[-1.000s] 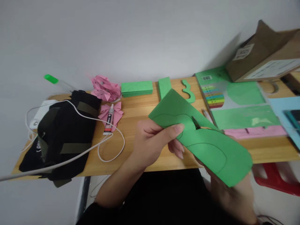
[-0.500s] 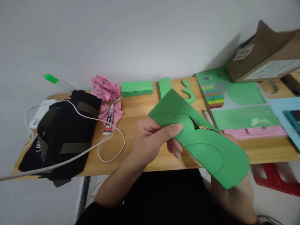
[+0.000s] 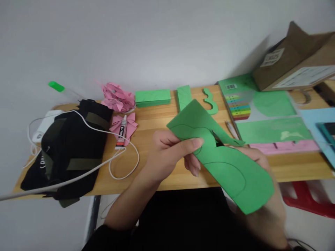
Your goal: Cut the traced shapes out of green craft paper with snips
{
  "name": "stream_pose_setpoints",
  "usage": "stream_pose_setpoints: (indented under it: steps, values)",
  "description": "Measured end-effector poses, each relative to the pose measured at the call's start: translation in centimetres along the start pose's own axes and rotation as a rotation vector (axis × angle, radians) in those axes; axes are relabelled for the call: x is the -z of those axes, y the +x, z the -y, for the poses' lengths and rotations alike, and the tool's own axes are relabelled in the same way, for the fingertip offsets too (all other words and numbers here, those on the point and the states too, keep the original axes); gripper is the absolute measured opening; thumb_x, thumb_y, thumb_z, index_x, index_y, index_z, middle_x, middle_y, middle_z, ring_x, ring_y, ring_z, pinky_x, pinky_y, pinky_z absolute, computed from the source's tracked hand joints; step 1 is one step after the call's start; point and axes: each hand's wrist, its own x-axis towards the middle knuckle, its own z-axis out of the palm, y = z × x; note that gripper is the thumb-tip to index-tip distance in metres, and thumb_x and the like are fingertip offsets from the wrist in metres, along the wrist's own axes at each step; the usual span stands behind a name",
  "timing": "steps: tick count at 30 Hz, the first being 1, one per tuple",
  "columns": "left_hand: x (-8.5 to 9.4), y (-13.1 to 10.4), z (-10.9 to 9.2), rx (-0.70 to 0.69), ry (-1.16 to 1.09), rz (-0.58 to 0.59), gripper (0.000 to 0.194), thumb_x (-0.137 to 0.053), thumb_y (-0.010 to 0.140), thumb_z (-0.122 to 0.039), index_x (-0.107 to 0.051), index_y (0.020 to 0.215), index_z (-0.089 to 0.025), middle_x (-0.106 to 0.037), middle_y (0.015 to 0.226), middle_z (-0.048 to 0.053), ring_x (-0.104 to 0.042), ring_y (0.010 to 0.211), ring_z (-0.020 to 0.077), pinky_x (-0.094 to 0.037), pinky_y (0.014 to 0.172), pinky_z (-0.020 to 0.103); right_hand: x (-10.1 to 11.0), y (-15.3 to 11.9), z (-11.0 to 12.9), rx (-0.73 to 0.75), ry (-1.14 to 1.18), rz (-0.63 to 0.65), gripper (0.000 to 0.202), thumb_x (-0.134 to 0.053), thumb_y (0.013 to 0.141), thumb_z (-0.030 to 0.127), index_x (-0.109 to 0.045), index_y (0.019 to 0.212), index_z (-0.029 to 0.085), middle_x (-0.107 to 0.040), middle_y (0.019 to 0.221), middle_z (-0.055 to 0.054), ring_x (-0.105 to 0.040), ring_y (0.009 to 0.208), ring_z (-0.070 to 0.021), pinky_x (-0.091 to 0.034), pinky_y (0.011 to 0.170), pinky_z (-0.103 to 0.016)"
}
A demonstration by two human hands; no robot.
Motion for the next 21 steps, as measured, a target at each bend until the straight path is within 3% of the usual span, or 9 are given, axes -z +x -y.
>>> stream_pose_setpoints:
  steps: [3,5,11,21]
  values:
    - [0.0,0.1,-0.1,0.0,0.012,0.011,0.029,-0.075,0.084,-0.026,-0.073,0.056,-0.017,-0.069,0.05,-0.001,-0.062,0.038,0.0097,-0.045,0.037,0.016,0.1,-0.4,-0.2,0.089,0.071,-0.083,0.008,-0.075,0.085,0.042,-0.082,0.082,0.044,-0.071,0.07,0.003,-0.059,0.059,-0.0185,-0.049,0.049,-0.029]
    - [0.0,0.0,-0.2,-0.003,0.023,0.015,0.03,-0.075,0.084,-0.027,-0.072,0.056,-0.017,-0.069,0.05,-0.001,-0.061,0.037,0.0099,-0.045,0.036,0.017,0.2,-0.5,-0.4,0.098,0.06,-0.076,0.01,-0.076,0.084,0.039,-0.082,0.086,0.047,-0.072,0.071,0.004,-0.059,0.058,-0.0171,-0.048,0.048,-0.027]
    - [0.0,0.0,-0.2,-0.001,0.048,0.015,0.031,-0.075,0.083,-0.027,-0.071,0.055,-0.017,-0.068,0.049,0.0,-0.061,0.037,0.0105,-0.044,0.036,0.018,0.5,-0.6,-0.9,0.053,0.1,-0.1,0.008,-0.079,0.082,0.04,-0.082,0.086,0.046,-0.072,0.071,0.007,-0.058,0.057,-0.0122,-0.045,0.047,-0.021]
    - [-0.1,-0.1,-0.4,0.02,0.064,-0.009,0.031,-0.074,0.082,-0.029,-0.071,0.053,-0.017,-0.067,0.049,0.0,-0.059,0.036,0.0104,-0.044,0.036,0.02,-0.5,-0.6,0.0,0.026,0.104,-0.117,0.009,-0.077,0.083,0.042,-0.082,0.078,0.047,-0.072,0.069,0.006,-0.056,0.053,-0.0148,-0.041,0.045,-0.027]
